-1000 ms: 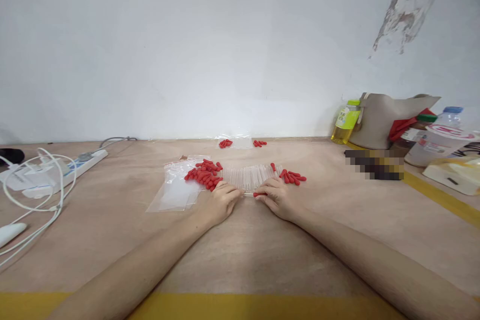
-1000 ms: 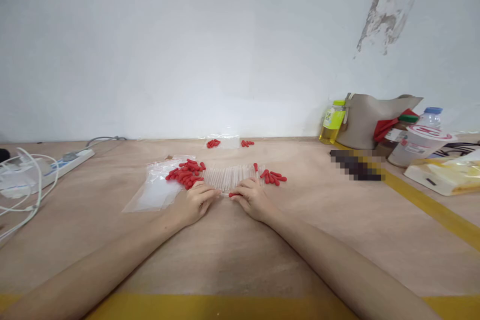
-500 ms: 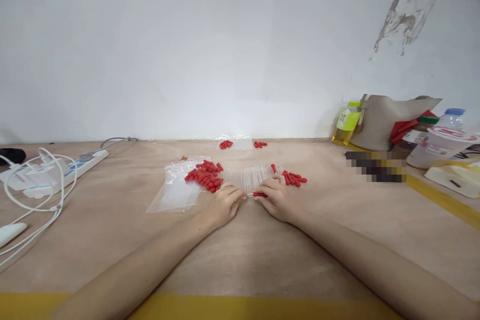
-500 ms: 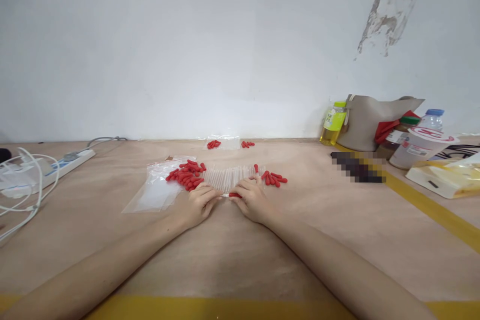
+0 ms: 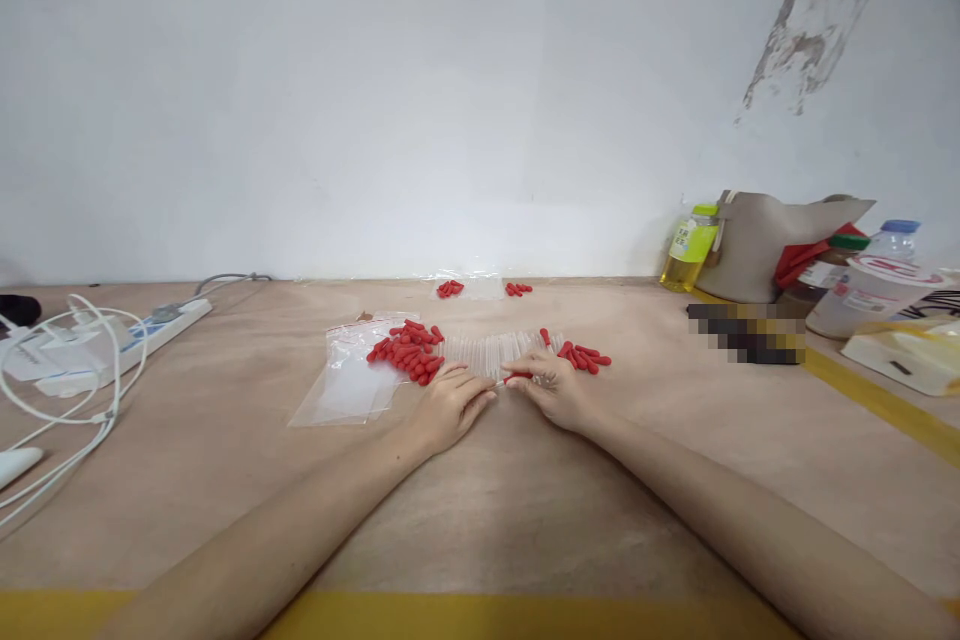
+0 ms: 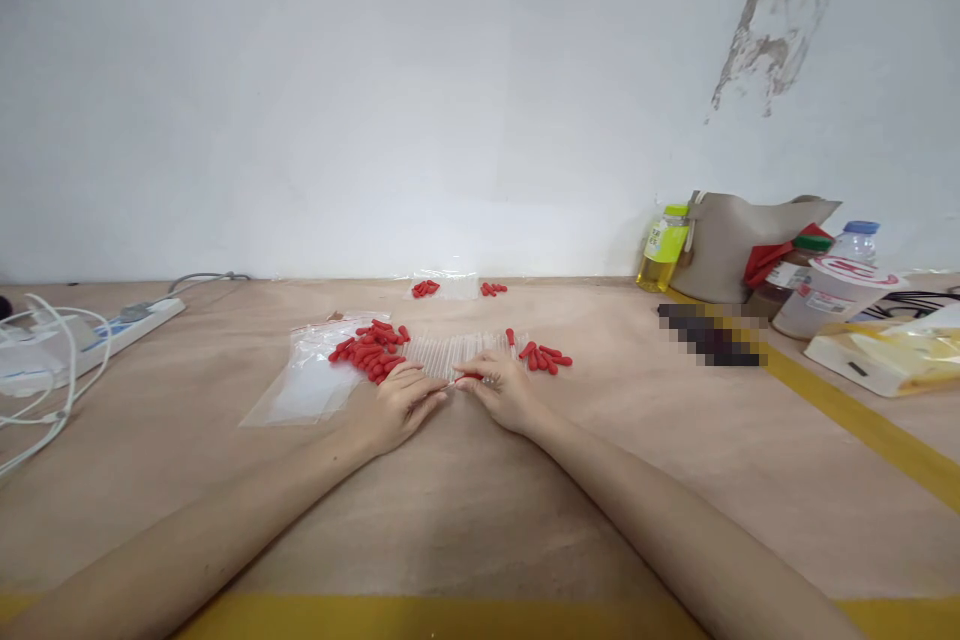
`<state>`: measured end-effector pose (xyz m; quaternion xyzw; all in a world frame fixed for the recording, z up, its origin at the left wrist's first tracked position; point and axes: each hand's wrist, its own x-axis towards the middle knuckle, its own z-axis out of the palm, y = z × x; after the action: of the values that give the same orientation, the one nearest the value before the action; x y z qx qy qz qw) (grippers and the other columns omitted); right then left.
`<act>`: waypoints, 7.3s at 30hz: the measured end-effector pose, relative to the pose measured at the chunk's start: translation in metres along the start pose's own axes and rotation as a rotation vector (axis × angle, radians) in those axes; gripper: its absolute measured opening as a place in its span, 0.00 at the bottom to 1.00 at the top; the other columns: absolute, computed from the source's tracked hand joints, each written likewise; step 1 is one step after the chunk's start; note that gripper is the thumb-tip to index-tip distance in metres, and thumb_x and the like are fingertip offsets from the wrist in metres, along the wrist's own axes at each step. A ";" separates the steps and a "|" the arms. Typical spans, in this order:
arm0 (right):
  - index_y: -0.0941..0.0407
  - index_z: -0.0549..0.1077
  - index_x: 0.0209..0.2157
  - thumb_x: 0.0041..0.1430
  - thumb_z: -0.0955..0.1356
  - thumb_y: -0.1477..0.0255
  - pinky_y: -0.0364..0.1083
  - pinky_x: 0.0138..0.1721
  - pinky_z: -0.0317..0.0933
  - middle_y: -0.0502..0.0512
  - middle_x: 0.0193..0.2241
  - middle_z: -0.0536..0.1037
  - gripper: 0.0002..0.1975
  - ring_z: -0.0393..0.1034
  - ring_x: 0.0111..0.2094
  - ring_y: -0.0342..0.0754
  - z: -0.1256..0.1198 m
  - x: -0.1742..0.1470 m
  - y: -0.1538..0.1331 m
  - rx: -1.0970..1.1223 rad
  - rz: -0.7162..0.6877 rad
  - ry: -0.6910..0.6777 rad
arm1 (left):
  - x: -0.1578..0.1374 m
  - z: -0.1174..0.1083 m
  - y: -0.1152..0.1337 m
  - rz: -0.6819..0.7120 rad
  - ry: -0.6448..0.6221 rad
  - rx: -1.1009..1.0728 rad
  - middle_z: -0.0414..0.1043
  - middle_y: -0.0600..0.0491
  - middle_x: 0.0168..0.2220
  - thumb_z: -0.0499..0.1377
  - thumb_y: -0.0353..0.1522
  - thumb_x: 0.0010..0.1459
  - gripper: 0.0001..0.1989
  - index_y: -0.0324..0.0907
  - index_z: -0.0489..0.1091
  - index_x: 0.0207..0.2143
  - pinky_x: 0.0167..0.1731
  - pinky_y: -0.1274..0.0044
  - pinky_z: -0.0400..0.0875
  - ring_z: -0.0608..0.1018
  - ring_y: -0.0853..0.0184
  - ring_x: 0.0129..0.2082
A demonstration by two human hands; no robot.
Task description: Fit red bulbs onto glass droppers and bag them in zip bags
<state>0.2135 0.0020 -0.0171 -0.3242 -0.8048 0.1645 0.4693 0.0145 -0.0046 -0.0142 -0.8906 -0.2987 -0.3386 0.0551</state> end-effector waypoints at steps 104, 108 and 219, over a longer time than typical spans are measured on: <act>0.52 0.74 0.34 0.56 0.63 0.67 0.51 0.45 0.43 0.51 0.29 0.75 0.08 0.62 0.34 0.46 0.003 -0.003 -0.010 -0.522 -0.127 0.011 | -0.002 -0.012 -0.021 0.056 -0.023 0.083 0.75 0.53 0.36 0.49 0.25 0.58 0.11 0.42 0.67 0.41 0.40 0.71 0.58 0.74 0.68 0.34; 0.52 0.73 0.34 0.57 0.63 0.69 0.51 0.46 0.43 0.51 0.28 0.75 0.08 0.64 0.33 0.44 0.004 -0.005 -0.009 -0.503 -0.162 0.029 | -0.004 -0.012 -0.020 0.085 -0.032 0.091 0.75 0.52 0.37 0.49 0.23 0.57 0.13 0.42 0.68 0.41 0.41 0.70 0.59 0.74 0.68 0.34; 0.58 0.72 0.40 0.47 0.66 0.60 0.43 0.34 0.58 0.59 0.35 0.75 0.20 0.68 0.36 0.49 -0.066 0.059 0.092 -0.362 0.709 -0.081 | 0.004 -0.019 0.001 -0.116 -0.090 0.133 0.72 0.53 0.34 0.51 0.34 0.57 0.09 0.43 0.70 0.36 0.46 0.66 0.54 0.68 0.64 0.38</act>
<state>0.2840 0.1065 0.0022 -0.6526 -0.6768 0.1843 0.2866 0.0068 -0.0090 0.0027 -0.8806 -0.3736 -0.2802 0.0810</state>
